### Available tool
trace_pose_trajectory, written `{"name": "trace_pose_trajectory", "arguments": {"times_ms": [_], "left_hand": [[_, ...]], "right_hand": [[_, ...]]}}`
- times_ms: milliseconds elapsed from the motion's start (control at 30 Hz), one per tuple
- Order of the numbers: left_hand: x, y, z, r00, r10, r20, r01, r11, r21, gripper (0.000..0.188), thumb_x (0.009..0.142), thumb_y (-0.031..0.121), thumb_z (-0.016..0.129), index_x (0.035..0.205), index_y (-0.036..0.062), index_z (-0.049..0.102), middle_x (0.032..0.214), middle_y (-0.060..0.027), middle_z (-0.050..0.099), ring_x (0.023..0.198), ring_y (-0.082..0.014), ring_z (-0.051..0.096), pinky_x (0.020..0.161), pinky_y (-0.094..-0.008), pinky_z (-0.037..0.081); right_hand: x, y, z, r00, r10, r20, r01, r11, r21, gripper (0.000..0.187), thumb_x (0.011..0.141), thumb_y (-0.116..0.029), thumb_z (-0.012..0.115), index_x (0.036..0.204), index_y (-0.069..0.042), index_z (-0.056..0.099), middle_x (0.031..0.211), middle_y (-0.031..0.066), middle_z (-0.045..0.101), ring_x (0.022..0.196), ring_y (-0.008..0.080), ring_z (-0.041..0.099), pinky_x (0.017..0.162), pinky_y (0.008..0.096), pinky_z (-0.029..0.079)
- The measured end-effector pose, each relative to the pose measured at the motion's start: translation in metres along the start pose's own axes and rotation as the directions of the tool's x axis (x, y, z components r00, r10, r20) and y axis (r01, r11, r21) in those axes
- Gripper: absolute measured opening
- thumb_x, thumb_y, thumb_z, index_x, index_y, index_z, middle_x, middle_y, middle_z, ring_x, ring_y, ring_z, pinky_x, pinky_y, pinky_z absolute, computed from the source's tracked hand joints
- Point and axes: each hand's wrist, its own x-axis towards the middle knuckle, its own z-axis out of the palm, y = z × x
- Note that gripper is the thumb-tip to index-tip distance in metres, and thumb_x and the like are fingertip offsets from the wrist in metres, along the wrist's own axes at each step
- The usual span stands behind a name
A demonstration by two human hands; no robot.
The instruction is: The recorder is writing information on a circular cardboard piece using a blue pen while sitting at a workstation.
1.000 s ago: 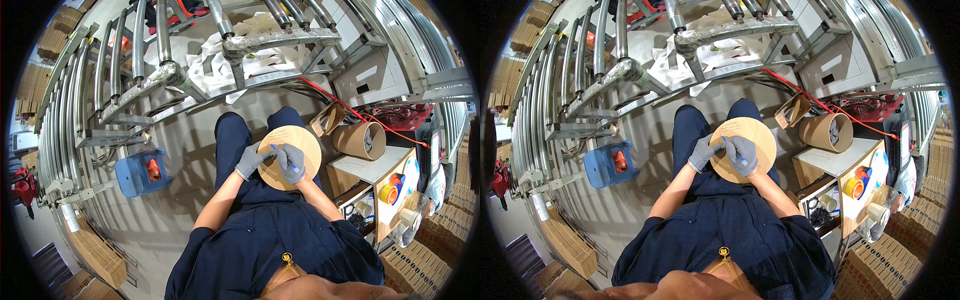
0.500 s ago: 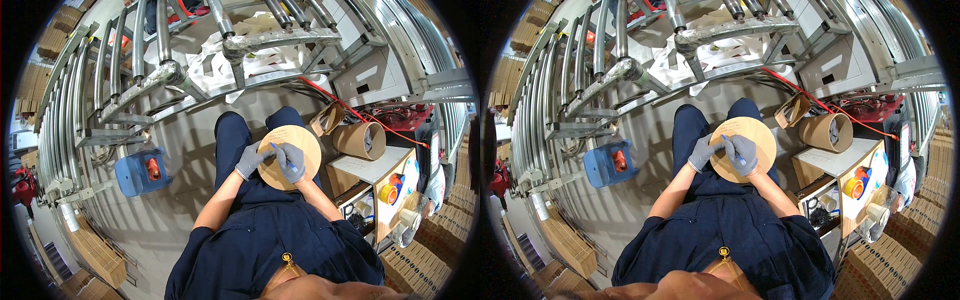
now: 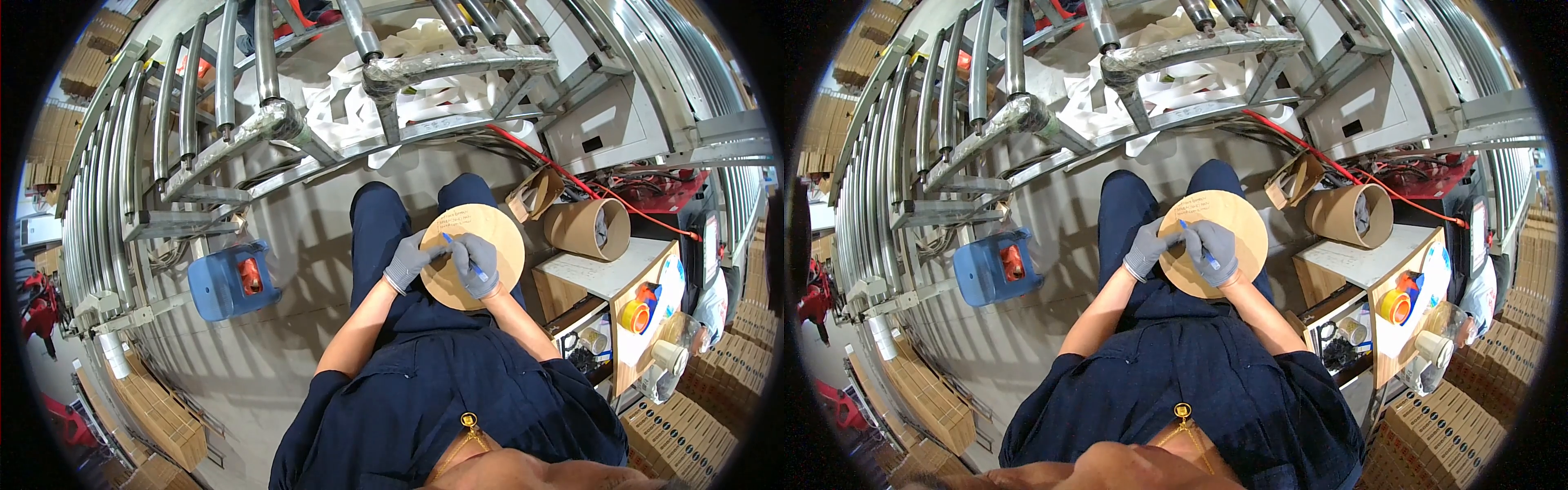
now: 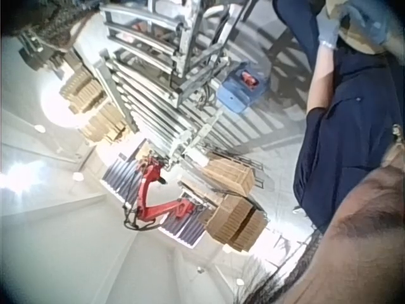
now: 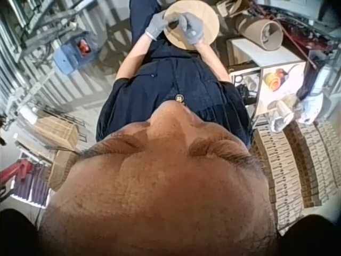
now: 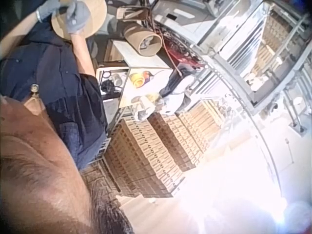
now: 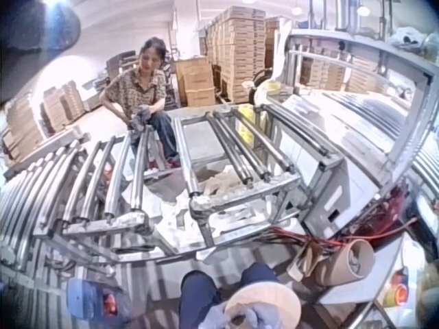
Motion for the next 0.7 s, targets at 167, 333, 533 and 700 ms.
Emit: {"name": "trace_pose_trajectory", "arguments": {"times_ms": [167, 333, 533, 700], "left_hand": [[0.0, 0.005, 0.0013, 0.999, -0.052, 0.009, 0.053, 0.998, -0.025, 0.042, 0.079, 0.021, 0.071, 0.112, -0.0016, 0.059, 0.095, -0.0084, 0.067, 0.083, -0.0109, 0.062, 0.075, -0.0247, 0.05], [0.0006, 0.0025, 0.0002, 0.999, -0.048, 0.012, 0.048, 0.999, -0.025, 0.042, 0.079, 0.02, 0.071, 0.113, -0.0017, 0.059, 0.096, -0.0082, 0.067, 0.083, -0.0106, 0.062, 0.076, -0.0246, 0.05], [0.0005, 0.0021, 0.0004, 0.998, -0.057, 0.023, 0.059, 0.997, -0.057, 0.041, 0.08, 0.017, 0.069, 0.113, -0.0029, 0.058, 0.096, -0.0088, 0.067, 0.083, -0.011, 0.062, 0.075, -0.0244, 0.051], [0.0006, 0.0024, 0.001, 0.998, -0.061, 0.016, 0.062, 0.994, -0.088, 0.039, 0.08, 0.015, 0.069, 0.114, -0.0032, 0.057, 0.095, -0.0087, 0.067, 0.083, -0.0109, 0.063, 0.074, -0.0238, 0.051]], "right_hand": [[-0.001, 0.0025, 0.0005, 1.0, -0.014, -0.008, 0.013, 1.0, -0.026, 0.008, 0.082, 0.001, 0.055, 0.074, -0.002, 0.055, 0.064, 0.011, 0.057, 0.055, 0.0271, 0.057, 0.051, 0.0331, 0.044], [-0.0003, 0.0013, 0.0001, 1.0, -0.012, -0.007, 0.012, 1.0, -0.018, 0.007, 0.081, 0.002, 0.056, 0.075, -0.002, 0.055, 0.064, 0.0108, 0.057, 0.055, 0.0268, 0.057, 0.051, 0.0331, 0.044], [-0.0004, 0.0013, -0.0008, 0.999, -0.033, -0.005, 0.033, 0.999, -0.022, 0.007, 0.081, 0.002, 0.056, 0.075, -0.002, 0.055, 0.064, 0.0111, 0.057, 0.055, 0.0268, 0.057, 0.052, 0.033, 0.045], [-0.0007, 0.0019, 0.0012, 1.0, -0.013, -0.026, 0.011, 0.999, -0.044, 0.009, 0.082, 0.002, 0.055, 0.073, -0.002, 0.054, 0.064, 0.0112, 0.057, 0.055, 0.0267, 0.058, 0.052, 0.0327, 0.045]]}}
